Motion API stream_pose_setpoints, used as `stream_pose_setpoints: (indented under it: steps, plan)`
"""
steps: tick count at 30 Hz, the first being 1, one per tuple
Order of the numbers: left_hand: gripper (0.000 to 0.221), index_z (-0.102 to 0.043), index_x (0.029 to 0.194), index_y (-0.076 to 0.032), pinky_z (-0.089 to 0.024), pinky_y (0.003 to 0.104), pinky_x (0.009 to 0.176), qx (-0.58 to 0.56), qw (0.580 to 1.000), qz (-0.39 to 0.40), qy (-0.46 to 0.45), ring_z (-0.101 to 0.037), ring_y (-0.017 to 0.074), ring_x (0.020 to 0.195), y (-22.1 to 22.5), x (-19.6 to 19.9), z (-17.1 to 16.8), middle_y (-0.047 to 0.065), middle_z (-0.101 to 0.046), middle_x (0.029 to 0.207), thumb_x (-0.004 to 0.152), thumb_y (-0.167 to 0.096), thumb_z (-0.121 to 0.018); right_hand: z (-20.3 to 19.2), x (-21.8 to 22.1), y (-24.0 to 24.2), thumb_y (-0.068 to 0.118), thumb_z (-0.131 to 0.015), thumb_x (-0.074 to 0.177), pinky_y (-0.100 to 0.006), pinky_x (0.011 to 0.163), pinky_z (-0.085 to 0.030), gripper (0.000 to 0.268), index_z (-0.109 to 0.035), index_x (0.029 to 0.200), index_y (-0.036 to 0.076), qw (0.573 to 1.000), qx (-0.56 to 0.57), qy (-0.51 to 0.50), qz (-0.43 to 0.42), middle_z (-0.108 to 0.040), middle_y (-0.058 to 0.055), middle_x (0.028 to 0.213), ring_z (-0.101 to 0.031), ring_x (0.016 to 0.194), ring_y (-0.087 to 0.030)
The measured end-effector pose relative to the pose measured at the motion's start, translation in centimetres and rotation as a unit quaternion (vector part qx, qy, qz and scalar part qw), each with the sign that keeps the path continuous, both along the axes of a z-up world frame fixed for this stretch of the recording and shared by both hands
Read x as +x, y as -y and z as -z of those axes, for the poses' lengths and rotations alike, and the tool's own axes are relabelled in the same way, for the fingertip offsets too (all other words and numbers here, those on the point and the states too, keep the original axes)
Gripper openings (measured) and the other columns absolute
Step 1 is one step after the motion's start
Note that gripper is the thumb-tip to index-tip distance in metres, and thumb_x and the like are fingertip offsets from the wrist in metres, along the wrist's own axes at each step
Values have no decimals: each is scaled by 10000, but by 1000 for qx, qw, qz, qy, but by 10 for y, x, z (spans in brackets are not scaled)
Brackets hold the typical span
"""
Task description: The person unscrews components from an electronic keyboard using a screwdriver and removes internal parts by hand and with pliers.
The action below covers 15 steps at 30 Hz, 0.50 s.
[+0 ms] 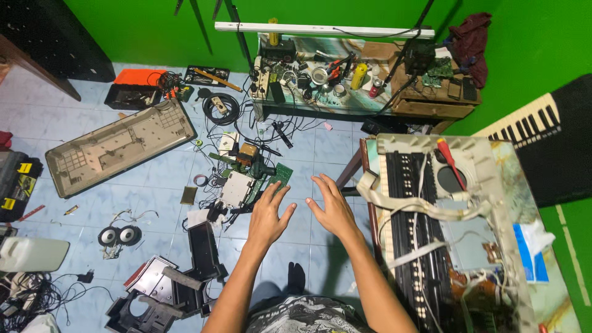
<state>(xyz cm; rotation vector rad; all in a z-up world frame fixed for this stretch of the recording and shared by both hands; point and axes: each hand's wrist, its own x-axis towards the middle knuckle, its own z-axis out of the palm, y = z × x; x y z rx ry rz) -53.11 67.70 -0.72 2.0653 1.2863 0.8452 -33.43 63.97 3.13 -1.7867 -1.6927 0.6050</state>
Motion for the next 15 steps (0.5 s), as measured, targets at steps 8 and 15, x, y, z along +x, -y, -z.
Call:
stream_pose_setpoints:
  steps: [8,15]
  plan:
    - [530,-617,1390,-118,-400,510,1085,5,1000,13,-25,-457,382,1410,-102,31,19,180,-508,1513,909,-319,-712,18,35,-93,293,-706,915,-483,1090,-433,605,-506,1453,101,998,11,53,33,-427,-192,1549,-486,1365,-435]
    - [538,-595,1404,-130,-402,496,1094,-15,999,37,2,-456,388,1402,-210,46,25,177,-523,1496,909,-311,-705,13,46,-196,307,-703,911,-482,1067,-444,591,-512,1437,115,997,5,61,52,-425,-172,1556,-507,1336,-431]
